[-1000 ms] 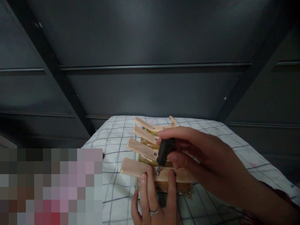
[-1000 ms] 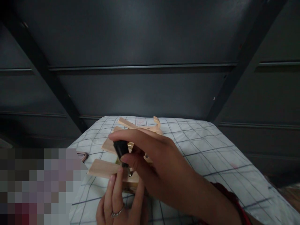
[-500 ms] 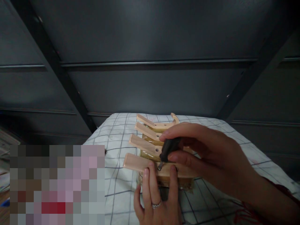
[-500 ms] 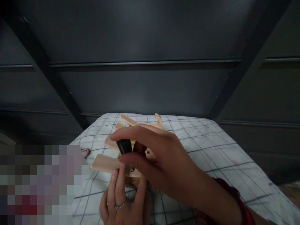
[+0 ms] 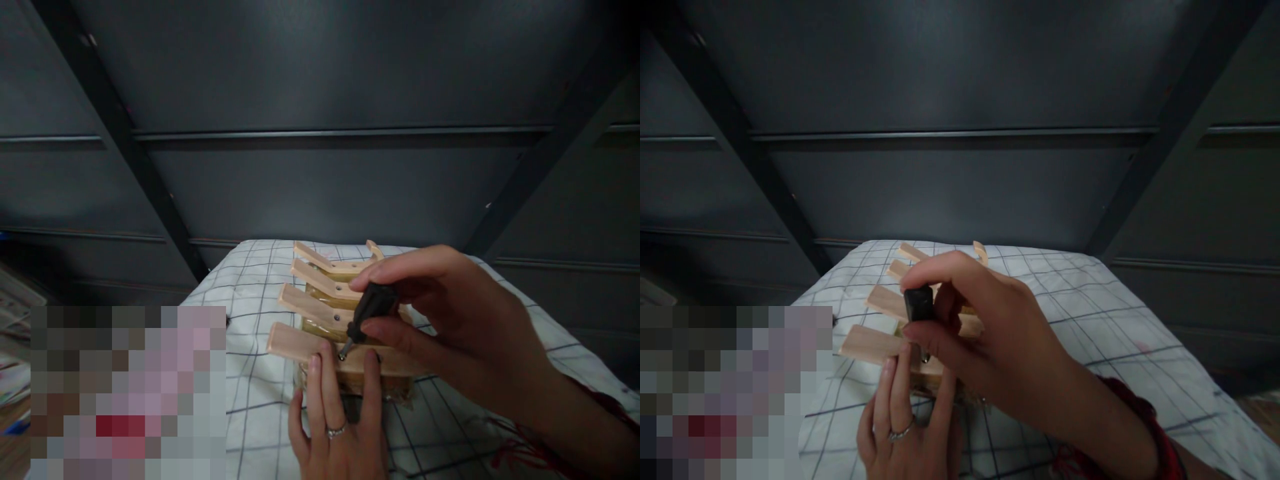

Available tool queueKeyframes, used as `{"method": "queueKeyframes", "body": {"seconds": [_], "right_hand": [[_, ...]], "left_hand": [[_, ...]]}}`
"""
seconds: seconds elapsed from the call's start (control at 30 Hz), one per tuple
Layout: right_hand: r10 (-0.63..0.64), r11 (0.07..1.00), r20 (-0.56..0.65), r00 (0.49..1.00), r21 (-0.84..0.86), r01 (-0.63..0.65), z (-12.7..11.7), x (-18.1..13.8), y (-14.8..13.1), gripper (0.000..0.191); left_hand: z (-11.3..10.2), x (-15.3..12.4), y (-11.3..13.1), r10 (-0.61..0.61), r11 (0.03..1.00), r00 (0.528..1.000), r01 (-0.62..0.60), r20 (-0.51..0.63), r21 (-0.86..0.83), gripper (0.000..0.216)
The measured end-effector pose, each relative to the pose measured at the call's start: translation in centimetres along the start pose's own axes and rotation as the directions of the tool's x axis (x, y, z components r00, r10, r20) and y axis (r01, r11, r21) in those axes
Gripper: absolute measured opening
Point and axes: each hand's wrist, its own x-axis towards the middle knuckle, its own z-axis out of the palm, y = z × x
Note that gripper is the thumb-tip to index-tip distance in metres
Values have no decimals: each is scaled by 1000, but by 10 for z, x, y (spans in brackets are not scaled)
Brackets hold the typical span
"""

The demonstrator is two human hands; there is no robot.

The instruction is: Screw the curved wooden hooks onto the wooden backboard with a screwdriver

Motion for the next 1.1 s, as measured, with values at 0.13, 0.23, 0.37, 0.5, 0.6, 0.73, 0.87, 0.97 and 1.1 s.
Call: {"method": "queueKeyframes", "body": {"seconds": [0.13, 0.23, 0.37, 0.5, 0.6, 0.73, 0.87, 0.97, 1.1], "right_hand": [[-52, 993, 100, 994, -101, 62, -6, 4, -4, 18], [-74, 977, 111, 991, -190, 94, -11, 6, -7, 18], [-46, 977, 41, 998, -206, 53, -11, 6, -5, 11], [0, 988, -33, 999, -155, -5, -6, 4, -2, 17], [-24, 987, -57, 998, -160, 15, -5, 3, -1, 15], [-117, 964, 38, 992, -235, 122, -10, 7, -4, 11], [-143, 945, 123, 982, -279, 173, -16, 11, -6, 18], [-112, 956, 81, 990, -262, 130, -16, 10, -6, 11], [-27, 990, 29, 999, -140, 31, -11, 6, -4, 15]], "left_hand": [[1, 0, 1, -2, 1000, 1000, 2, -10, 13, 59], [1, 1, 1, -3, 1000, 1000, 4, -24, 8, 59], [1, 0, 0, 0, 1000, 1000, 0, -3, -8, 60], [0, 0, 0, -1, 1000, 1000, 1, 19, -9, 59], [0, 0, 1, -10, 1000, 1000, 10, 3, -4, 61], [0, 1, 2, -13, 1000, 1000, 13, -6, 10, 61], [0, 1, 2, -15, 1000, 1000, 15, -11, 18, 62], [1, 0, 2, -21, 1000, 1000, 21, -18, 4, 59], [2, -1, 3, -36, 999, 999, 36, -39, -6, 62]]}}
